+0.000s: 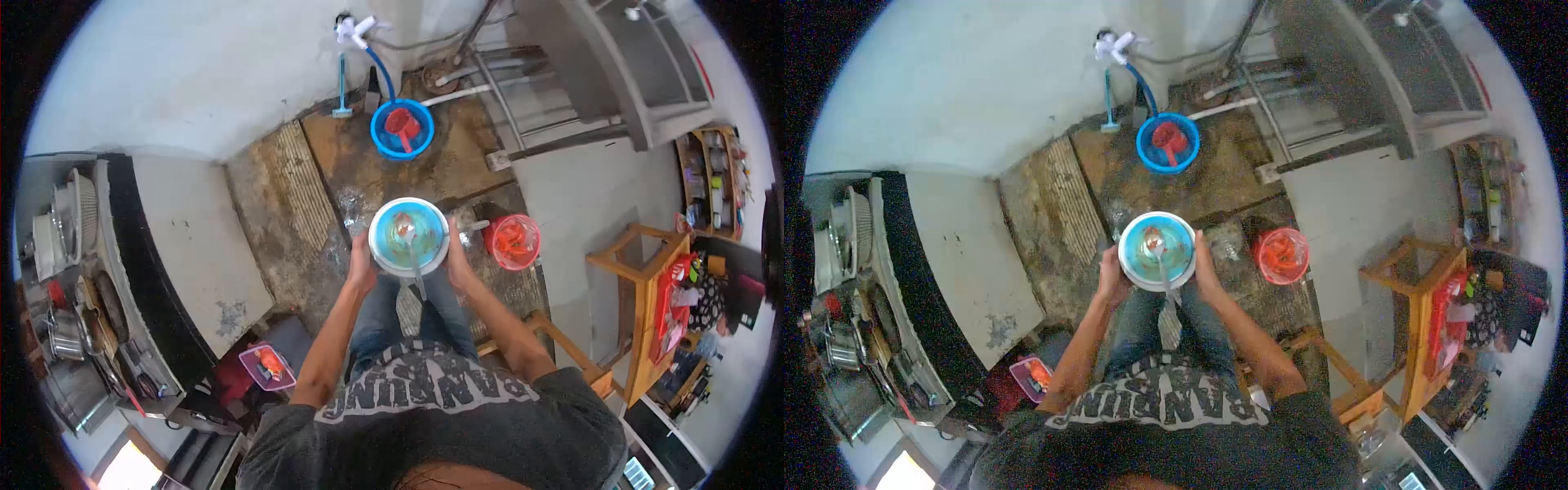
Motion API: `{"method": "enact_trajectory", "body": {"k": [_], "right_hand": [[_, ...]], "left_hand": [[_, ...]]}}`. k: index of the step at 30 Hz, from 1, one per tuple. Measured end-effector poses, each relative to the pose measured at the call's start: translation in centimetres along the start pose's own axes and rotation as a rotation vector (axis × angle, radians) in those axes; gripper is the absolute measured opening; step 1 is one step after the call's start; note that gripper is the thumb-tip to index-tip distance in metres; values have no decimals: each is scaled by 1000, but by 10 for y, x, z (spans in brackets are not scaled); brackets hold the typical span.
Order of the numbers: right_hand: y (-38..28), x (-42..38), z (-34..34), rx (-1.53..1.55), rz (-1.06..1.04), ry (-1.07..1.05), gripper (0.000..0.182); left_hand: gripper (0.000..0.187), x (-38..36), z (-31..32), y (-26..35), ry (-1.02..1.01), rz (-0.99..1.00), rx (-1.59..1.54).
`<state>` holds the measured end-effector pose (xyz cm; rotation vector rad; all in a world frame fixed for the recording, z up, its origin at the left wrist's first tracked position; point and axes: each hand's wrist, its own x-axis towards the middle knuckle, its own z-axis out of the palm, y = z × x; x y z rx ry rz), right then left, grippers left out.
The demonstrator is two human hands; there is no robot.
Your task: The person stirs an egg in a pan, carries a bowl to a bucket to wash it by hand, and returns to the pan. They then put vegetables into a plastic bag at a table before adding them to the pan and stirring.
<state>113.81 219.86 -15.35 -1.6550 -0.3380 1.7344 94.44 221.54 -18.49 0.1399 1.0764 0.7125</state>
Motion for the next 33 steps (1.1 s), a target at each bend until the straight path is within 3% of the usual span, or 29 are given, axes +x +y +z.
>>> {"method": "enact_trajectory", "body": {"k": [2, 5, 6, 9, 12, 15, 16, 22, 25, 27, 30, 33], "right_hand": [[22, 54, -15, -23, 1, -48, 76], [96, 176, -54, -79, -5, -27, 78], [118, 213, -63, -79, -12, -22, 79], [113, 276, -50, 1, 93, -80, 81], [187, 386, -77, 188, 66, -153, 79], [230, 466, -89, 110, 126, -188, 83], [239, 480, -90, 61, 222, -117, 85], [307, 593, -92, 39, 154, -144, 89], [346, 659, -105, 10, 118, -101, 86], [360, 694, -113, -41, 106, -74, 84], [351, 703, -107, -99, 29, -183, 85], [345, 704, -107, -191, 19, -133, 84]], "left_hand": [[50, 35, -3, -6, 92, -77, -44], [50, 134, -54, -55, 13, -66, -122], [50, 167, -62, -64, 72, -78, -151], [50, 256, -90, -84, -7, -26, -109], [47, 341, -133, -116, 88, -171, -165], [51, 437, -190, -160, 52, -174, -101], [52, 459, -200, -169, 140, -201, -85], [51, 545, -235, -185, 263, -182, -23], [50, 625, -294, -232, 243, -155, -195], [52, 615, -275, -219, 251, -157, -186], [55, 643, -287, -233, 243, -109, -206], [59, 660, -296, -244, 196, -103, -270]]}}
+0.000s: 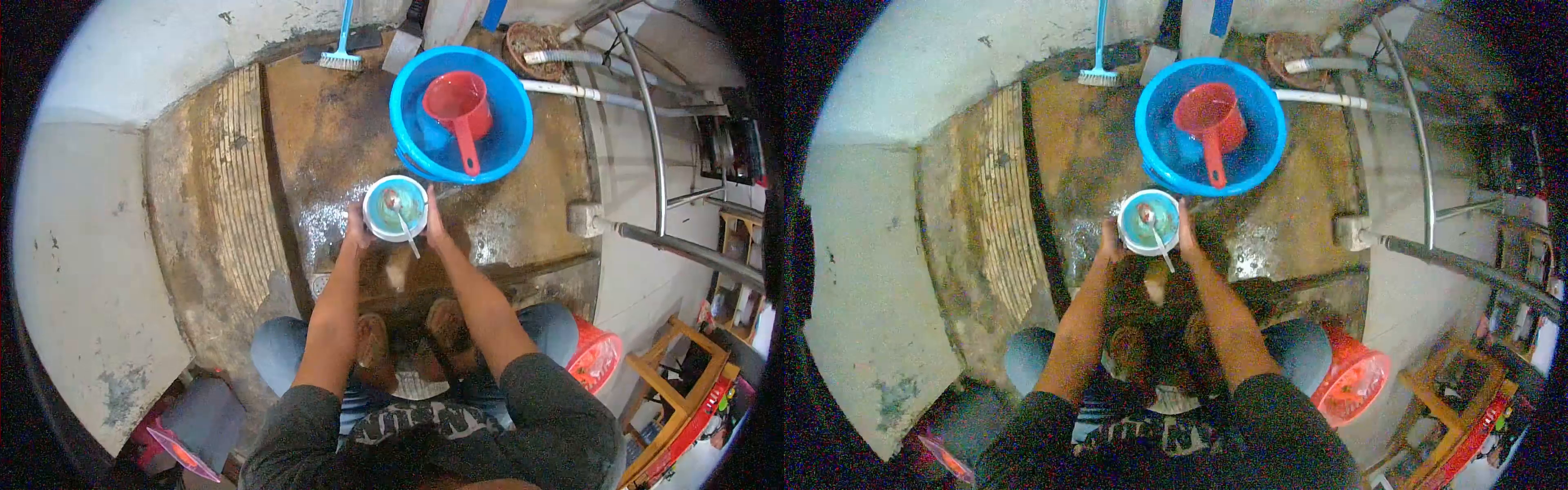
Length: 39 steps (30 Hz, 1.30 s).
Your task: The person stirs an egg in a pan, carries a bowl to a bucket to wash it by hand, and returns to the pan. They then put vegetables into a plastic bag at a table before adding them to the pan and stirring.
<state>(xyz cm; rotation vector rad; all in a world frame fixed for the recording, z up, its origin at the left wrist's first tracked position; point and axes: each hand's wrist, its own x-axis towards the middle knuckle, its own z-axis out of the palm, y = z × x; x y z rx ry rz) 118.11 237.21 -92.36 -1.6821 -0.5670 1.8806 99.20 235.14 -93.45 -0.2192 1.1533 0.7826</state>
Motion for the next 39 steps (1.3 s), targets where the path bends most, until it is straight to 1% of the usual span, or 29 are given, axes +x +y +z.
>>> {"method": "enact_trajectory", "body": {"k": [1, 4, 6, 7, 8, 9, 10, 12, 13, 14, 16, 17, 19, 20, 22, 23, 24, 25, 26, 27, 28, 29, 30, 31, 33, 34, 36, 37, 39], "right_hand": [[-5, -6, 2, -3, -12, -52, 84], [-10, -11, 4, -32, -52, -147, 81], [12, 4, -1, -177, -43, -34, 76], [-1, -3, 8, -252, -39, 21, 74], [-12, -24, 3, -572, -107, -34, 68], [-52, -69, 14, -931, -197, -65, 62], [-95, -117, 27, -1241, -303, -71, 57], [-175, -161, 36, -556, -69, 59, 45], [-214, -174, 38, -594, -417, 369, 46], [-240, -164, 31, -524, -692, 569, 48], [-270, -93, -3, -866, -529, 624, 49], [-261, -30, -14, -719, -650, 465, 49], [-232, 36, -26, -364, -561, 176, 49], [-223, 48, -23, -161, -360, 48, 49], [-208, 81, -27, -431, -176, -124, 48], [-204, 104, -35, -906, -183, -167, 47], [-188, 127, -48, -1521, -406, -191, 43], [-173, 150, -61, -2115, -696, -88, 41], [-171, 143, -62, -1973, -694, 35, 42], [-165, 133, -56, -1829, -687, 146, 44], [-160, 122, -49, -1673, -693, 248, 45], [-178, 100, -41, -1476, -518, 115, 39], [-208, 61, -27, -1211, -282, -37, 34], [-227, 30, -18, -965, -85, -118, 33], [-246, -3, -12, -614, 139, -231, 39], [-246, -7, -16, -419, 201, -328, 35], [-248, -33, -14, -447, 170, -221, 44], [-246, -59, -8, -396, 103, -185, 41], [-236, -105, 12, -297, -32, -112, 37]], "left_hand": [[60, -4, 7, 0, -103, 60, -99], [60, -17, 18, 3, -56, 170, -38], [67, -25, 17, 2, -35, 143, -4], [72, -15, 11, 2, -54, 138, 1], [77, -7, 3, 2, -72, 130, 11], [75, 24, -14, -5, -107, 93, -71], [73, 39, -17, -8, 5, 139, 54], [67, 44, -21, -9, 286, 270, 284], [63, 37, -23, -9, 463, 331, 402], [57, 18, -13, -5, 672, 443, 504], [47, -8, 16, 10, 1085, 683, 682], [36, 7, 12, 8, 1164, 792, 708], [32, -1, 31, -4, 845, 926, 463], [29, -5, 43, -9, 683, 982, 341], [26, -41, 74, 0, 455, 656, 205], [25, -55, 83, 0, 338, 484, 139], [23, -56, 85, -2, 299, 380, 76], [22, -53, 87, -2, 257, 281, 8], [20, -48, 88, -2, 216, 184, -63], [18, -38, 85, -5, 163, 152, -157], [19, -39, 88, -2, 161, 139, -169], [20, -41, 91, 0, 167, 122, -183], [21, -41, 90, 1, 179, 99, -195], [23, -24, 79, -4, 134, 87, -254], [25, -25, 80, 1, 164, 47, -260], [27, -19, 78, 1, 179, 29, -268], [27, 1, 77, 4, 166, 27, -279], [27, 7, 74, 0, 162, 19, -282], [26, -17, 96, 11, 203, 2, -342]]}}
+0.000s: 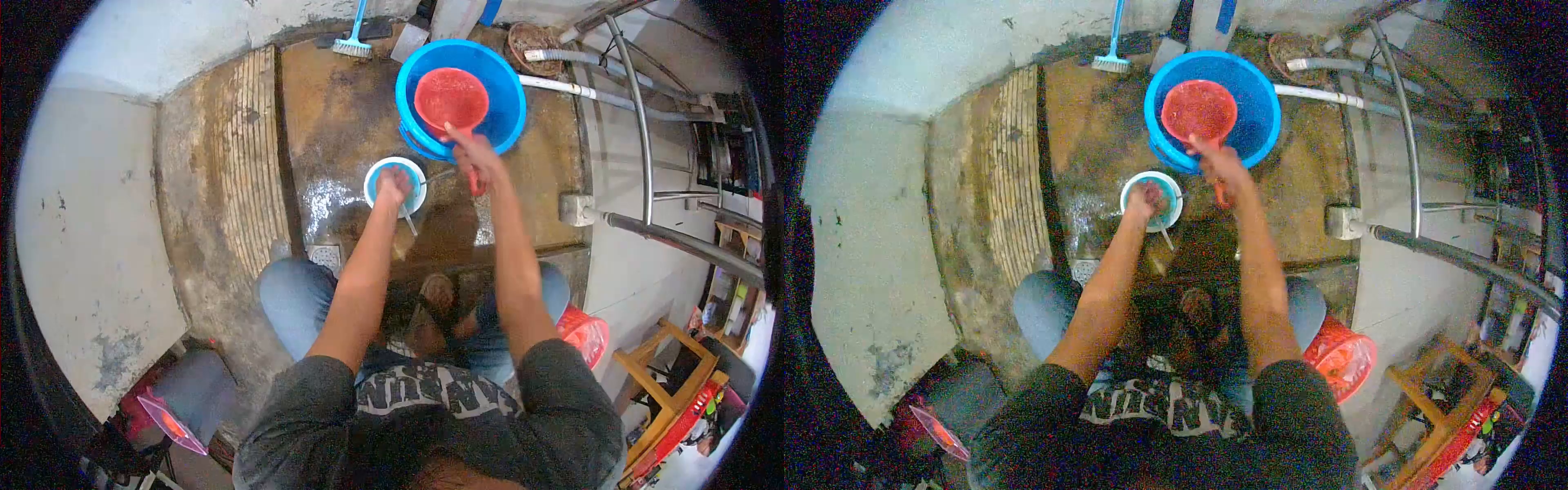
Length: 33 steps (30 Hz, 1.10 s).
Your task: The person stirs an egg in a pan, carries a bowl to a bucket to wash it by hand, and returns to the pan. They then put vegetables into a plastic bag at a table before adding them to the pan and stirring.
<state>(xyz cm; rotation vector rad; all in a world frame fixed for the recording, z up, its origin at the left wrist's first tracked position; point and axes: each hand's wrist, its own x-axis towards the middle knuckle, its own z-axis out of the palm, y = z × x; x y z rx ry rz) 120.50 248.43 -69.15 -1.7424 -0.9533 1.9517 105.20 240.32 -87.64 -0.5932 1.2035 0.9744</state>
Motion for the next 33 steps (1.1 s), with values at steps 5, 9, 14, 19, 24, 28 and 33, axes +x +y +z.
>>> {"method": "enact_trajectory", "body": {"k": [5, 9, 14, 19, 24, 28, 33], "right_hand": [[63, -5, 54, 123, -339, 315, 27], [92, 11, 78, 202, -496, 511, 20], [90, 3, 88, 249, -490, 494, 29], [133, 50, 90, 155, -614, 660, 22], [112, 30, 104, 226, -598, 638, 25], [132, 56, 91, 55, -756, 732, 24], [127, 43, 94, -30, -701, 766, 21]], "left_hand": [[30, 6, 20, 8, -17, -91, -119], [27, -18, 36, 14, -141, -66, -148], [24, -35, 43, 5, -188, 68, -51], [24, -51, 35, 4, -196, 280, 247], [26, 7, 33, -8, -112, 301, -145], [24, -44, 52, 5, 6, 284, -170], [18, 1, 38, 3, 107, 329, -142]]}}
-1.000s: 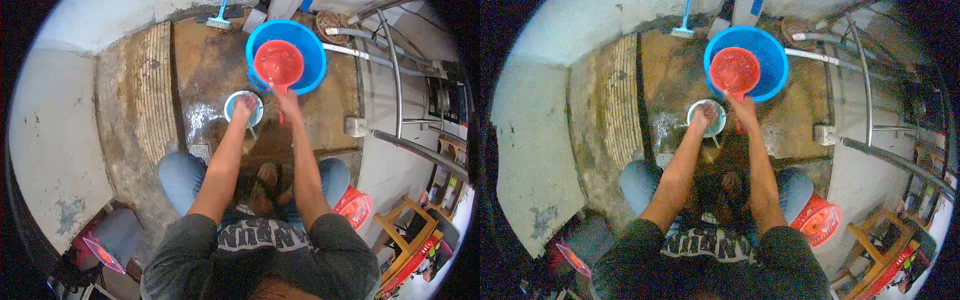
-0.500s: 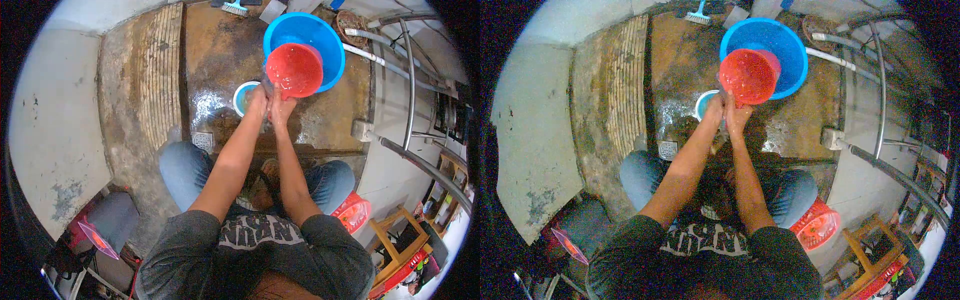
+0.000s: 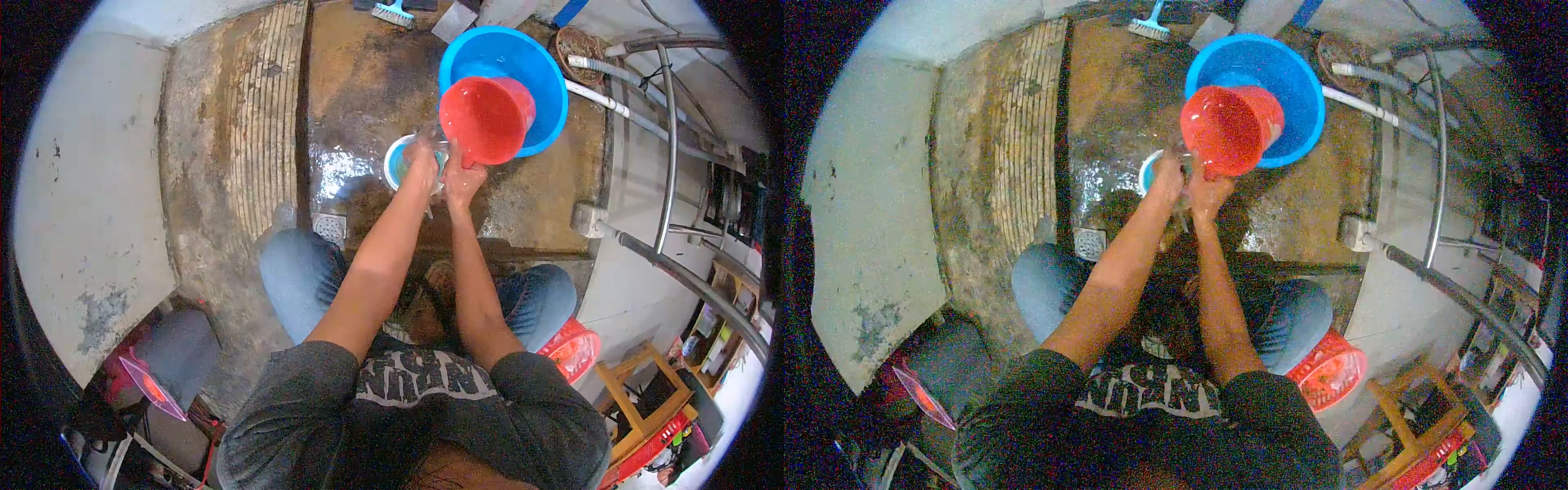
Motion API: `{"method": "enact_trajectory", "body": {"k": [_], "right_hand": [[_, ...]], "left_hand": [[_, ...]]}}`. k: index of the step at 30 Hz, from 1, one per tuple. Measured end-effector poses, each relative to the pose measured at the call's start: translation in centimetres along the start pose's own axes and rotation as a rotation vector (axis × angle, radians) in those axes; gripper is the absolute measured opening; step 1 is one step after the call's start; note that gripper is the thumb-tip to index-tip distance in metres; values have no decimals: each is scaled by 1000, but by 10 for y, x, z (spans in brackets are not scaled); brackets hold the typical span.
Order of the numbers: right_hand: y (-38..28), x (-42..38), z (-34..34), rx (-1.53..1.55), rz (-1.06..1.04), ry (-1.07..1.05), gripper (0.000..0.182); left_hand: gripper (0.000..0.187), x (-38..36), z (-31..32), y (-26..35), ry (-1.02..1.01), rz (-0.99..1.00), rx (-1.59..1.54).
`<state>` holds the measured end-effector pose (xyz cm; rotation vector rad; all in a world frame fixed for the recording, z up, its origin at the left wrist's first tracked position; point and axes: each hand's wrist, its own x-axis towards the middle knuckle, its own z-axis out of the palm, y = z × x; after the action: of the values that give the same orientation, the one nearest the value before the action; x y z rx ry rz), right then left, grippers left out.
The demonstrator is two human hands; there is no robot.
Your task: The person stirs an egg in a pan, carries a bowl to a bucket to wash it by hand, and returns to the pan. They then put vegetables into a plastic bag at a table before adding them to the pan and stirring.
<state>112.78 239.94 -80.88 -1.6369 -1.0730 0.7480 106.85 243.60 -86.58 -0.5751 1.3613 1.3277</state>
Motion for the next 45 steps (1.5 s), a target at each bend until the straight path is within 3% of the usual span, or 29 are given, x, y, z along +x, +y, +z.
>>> {"method": "enact_trajectory", "body": {"k": [3, 7, 8, 11, 13, 17, 19, 22, 23, 26, 27, 28, 29, 30, 31, 32, 33, 34, 36, 37, 42, 45], "right_hand": [[1, 4, 3, 28, -98, 59, 21], [-25, -7, -14, -69, 37, -20, 22], [-29, -7, -16, -132, 78, -48, 22], [-19, 1, -14, -230, -349, 83, 24], [-3, 4, -14, -192, -194, 49, 23], [-9, 6, -8, -61, -166, 35, 19], [-56, 5, -9, 97, 15, -29, 17], [-68, 19, -10, 279, 252, -144, 19], [-67, 28, -13, 331, 325, -188, 21], [-87, 46, -17, 425, 476, -287, 27], [-86, 53, -17, 449, 514, -282, 30], [-81, 58, -16, 469, 568, -293, 32], [-65, 62, -16, 636, 611, -348, 34], [-71, 63, -8, 651, 625, -320, 41], [-40, 77, -2, 553, 495, -377, 46], [-80, 58, 5, 499, 445, -318, 52], [-73, 65, 4, 549, 629, -373, 49], [-66, 70, 7, 594, 817, -420, 47], [-100, 39, 35, -191, -91, -438, 47], [-118, 29, 38, -269, -231, -397, 46], [-199, 14, -1, -311, -114, -519, 42], [-247, 53, -11, -476, -147, -661, 41]], "left_hand": [[13, 2, -1, 4, -17, -42, -65], [10, -3, 2, 6, -117, -132, -223], [11, -3, 3, 3, -94, -74, -167], [16, -21, 9, 6, -10, 86, 43], [18, -56, 14, 21, 69, 171, 241], [14, -22, 11, 5, -92, 1, 119], [15, -64, 16, 35, -239, -24, 194], [17, -39, 13, 21, -309, -21, 133], [17, -35, 13, 13, -177, 23, 69], [20, -69, 7, 30, -236, 25, 207], [14, -64, 2, 24, -265, 192, 241], [33, -66, -7, 26, -346, 266, 450], [25, -90, -4, 47, -307, 425, 670], [40, -86, 1, 53, -259, 437, 903], [49, -58, 7, 31, -300, 52, 237], [54, -44, 13, 18, -308, 62, 206], [46, -68, 15, 41, -304, 7, 165], [39, -84, 22, 45, -411, -43, -105], [37, -118, 26, 69, -423, 0, -51], [36, -134, 26, 85, -399, 40, 95], [31, -239, 8, 158, -330, 263, 783], [29, -319, 1, 223, -389, 441, 867]]}}
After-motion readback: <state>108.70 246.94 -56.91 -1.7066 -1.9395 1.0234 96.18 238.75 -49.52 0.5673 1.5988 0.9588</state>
